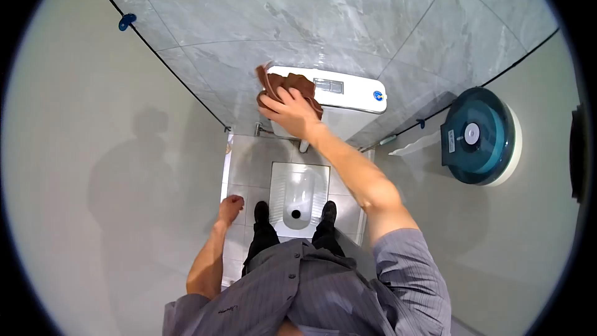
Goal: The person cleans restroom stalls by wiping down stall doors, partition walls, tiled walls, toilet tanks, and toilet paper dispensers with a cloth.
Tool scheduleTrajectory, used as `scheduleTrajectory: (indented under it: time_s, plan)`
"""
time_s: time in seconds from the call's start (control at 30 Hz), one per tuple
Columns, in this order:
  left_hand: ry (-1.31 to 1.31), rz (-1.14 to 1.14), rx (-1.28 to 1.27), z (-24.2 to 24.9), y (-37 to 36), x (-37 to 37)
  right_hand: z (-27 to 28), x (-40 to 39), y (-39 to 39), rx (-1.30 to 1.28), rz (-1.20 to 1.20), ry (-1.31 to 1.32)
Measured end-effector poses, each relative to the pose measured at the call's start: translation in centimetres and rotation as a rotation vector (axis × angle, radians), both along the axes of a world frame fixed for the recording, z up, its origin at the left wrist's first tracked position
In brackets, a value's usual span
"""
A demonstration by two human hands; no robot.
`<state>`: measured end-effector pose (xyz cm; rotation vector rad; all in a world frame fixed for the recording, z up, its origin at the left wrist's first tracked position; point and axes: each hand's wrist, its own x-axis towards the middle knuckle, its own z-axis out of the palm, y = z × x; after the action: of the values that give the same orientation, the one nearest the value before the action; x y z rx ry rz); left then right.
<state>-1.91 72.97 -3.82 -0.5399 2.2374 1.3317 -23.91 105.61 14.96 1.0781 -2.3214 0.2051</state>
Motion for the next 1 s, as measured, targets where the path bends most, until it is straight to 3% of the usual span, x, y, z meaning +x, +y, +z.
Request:
scheduleTrajectory:
  time_s: [0.03,0.13,0.23,0.3,0.37,0.43,0.47,0.57,0.67,0.83,0.87,0.93,1.0]
  plan:
    - [0.027,0.017,0.022,0.1,-0.2,-1.3,-1.2,0.2,2.0,-0.036,-0.023,-0.131]
    - [0.028,0.045,0.056,1.7,0.0,-2.7,-0.6,2.9,12.0,0.224,-0.09,-0.09]
    - [-0.011,0.093,0.161,-0.1,0.1,-0.8,-0.6,5.7,18.6,0.025,-0.347,-0.165]
    - [-0.092,0.075,0.193,-1.5,0.9,1.4,-0.4,4.6,17.6,-0.289,-0.46,-0.084]
    - [-0.137,0.102,0.219,-1.2,2.0,3.3,0.6,0.9,13.5,-0.407,-0.52,-0.035]
    - [-0.134,0.107,0.232,-1.9,2.2,4.6,2.6,-2.7,7.0,-0.439,-0.369,-0.276]
    - [-0.162,0.069,0.232,-1.9,2.2,4.9,1.1,-4.6,3.8,-0.3,-0.315,-0.215]
    - [-0.193,0.059,0.238,-0.9,3.8,4.7,1.7,-5.4,-4.2,-0.197,-0.191,-0.189]
    - [-0.193,0.078,0.268,-0.6,4.3,4.5,2.3,-4.9,-2.6,-0.129,-0.139,-0.284]
    - [-0.239,0.085,0.258,-5.5,2.9,5.8,1.7,-0.5,13.4,-0.24,-0.446,-0.135]
    - [-0.239,0.088,0.26,-5.5,2.5,5.8,1.2,0.9,16.3,-0.361,-0.483,-0.135]
    - [-0.255,0.098,0.22,-5.0,2.3,6.8,1.1,1.7,16.4,-0.474,-0.501,-0.149]
    - [-0.285,0.12,0.204,-4.4,2.0,7.5,-0.3,1.9,13.9,-0.423,-0.636,0.158]
